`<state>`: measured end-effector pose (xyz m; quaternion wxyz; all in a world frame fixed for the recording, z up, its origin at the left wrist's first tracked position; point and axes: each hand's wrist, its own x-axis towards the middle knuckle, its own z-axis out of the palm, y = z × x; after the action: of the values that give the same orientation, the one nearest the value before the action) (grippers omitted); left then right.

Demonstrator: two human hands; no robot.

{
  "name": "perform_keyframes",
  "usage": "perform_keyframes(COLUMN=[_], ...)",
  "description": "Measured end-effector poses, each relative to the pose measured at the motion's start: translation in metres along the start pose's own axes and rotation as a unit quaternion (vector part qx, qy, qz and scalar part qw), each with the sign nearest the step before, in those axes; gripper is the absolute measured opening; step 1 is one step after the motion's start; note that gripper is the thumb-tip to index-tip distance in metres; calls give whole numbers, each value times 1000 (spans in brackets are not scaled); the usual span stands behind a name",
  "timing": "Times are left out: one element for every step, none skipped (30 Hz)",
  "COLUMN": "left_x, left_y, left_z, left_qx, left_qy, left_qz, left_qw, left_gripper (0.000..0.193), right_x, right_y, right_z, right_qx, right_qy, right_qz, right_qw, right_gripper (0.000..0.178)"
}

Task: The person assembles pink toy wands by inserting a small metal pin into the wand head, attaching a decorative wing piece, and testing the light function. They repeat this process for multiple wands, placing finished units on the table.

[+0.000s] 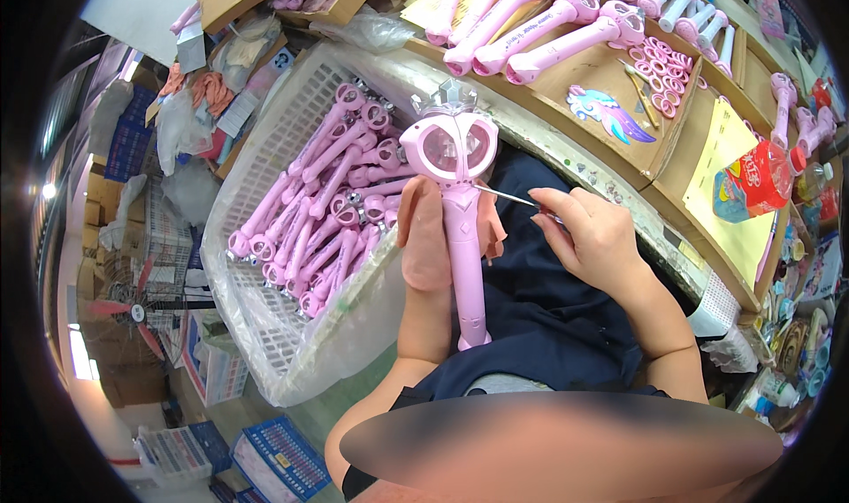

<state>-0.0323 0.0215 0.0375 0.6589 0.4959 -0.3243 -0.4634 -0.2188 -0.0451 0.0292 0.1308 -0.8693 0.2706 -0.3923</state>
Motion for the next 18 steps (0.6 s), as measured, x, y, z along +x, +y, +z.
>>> perform_keyframes(left_x=[0, 0, 0, 0, 1, 2, 3, 4, 8, 13, 16, 19, 21, 21, 21, 20, 17, 14], left_y=[-1, -1, -2, -4, -6, -8, -11, -15, -19, -23, -27, -32, -36, -39, -41, -44, -45, -46], left_z=[3, 4, 6, 5, 4, 2, -2, -5, -10, -16, -21, -26, -31, -35, -39, -42, -44, -45], left_qx=[-20, -31, -42, -44, -49, -54, -64, -85, -52, -31, -3, 93, 193, 324, 448, 508, 566, 617], left_qy=[13, 15, 16, 5, 4, -12, -19, -42, -72, -118, -151, -143, -120, -113, -92, -73, -53, -27], left_qz=[-20, -27, -35, -30, -30, -32, -39, -53, -44, -41, -42, 16, 71, 129, 185, 203, 220, 249], left_qw=[1000, 999, 998, 999, 998, 998, 997, 994, 995, 992, 988, 985, 971, 930, 870, 834, 793, 746], left_gripper=[70, 70, 71, 71, 70, 68, 64, 61, 53, 46, 39, 32, 26, 15, 4, 4, 5, 7], right_x=[3, 5, 7, 8, 9, 10, 10, 10, 10, 10, 10, 10, 11, 11, 11, 11, 11, 10], right_y=[-2, -3, -4, -4, -5, -6, -6, -6, -6, -5, -5, -4, -2, -1, 1, 3, 5, 7], right_z=[0, 1, 1, 1, 2, 2, 2, 3, 3, 3, 4, 5, 6, 7, 8, 8, 9, 9], right_qx=[8, -3, -13, -20, -27, -30, -35, -49, -64, -80, -77, -74, -70, -57, -42, -26, 11, 49], right_qy=[13, 10, 7, 15, 6, 8, 7, 8, 4, 0, 3, 7, 3, 6, 0, -3, -15, -24], right_qz=[-4, -9, -15, -26, -23, -25, -21, -31, -36, -41, -45, -48, -53, -43, -35, -24, 6, 40], right_qw=[1000, 1000, 1000, 999, 999, 999, 999, 998, 997, 996, 996, 996, 996, 997, 998, 999, 1000, 998], right_gripper=[24, 22, 19, 17, 18, 18, 18, 18, 18, 18, 18, 18, 18, 17, 17, 16, 16, 15])
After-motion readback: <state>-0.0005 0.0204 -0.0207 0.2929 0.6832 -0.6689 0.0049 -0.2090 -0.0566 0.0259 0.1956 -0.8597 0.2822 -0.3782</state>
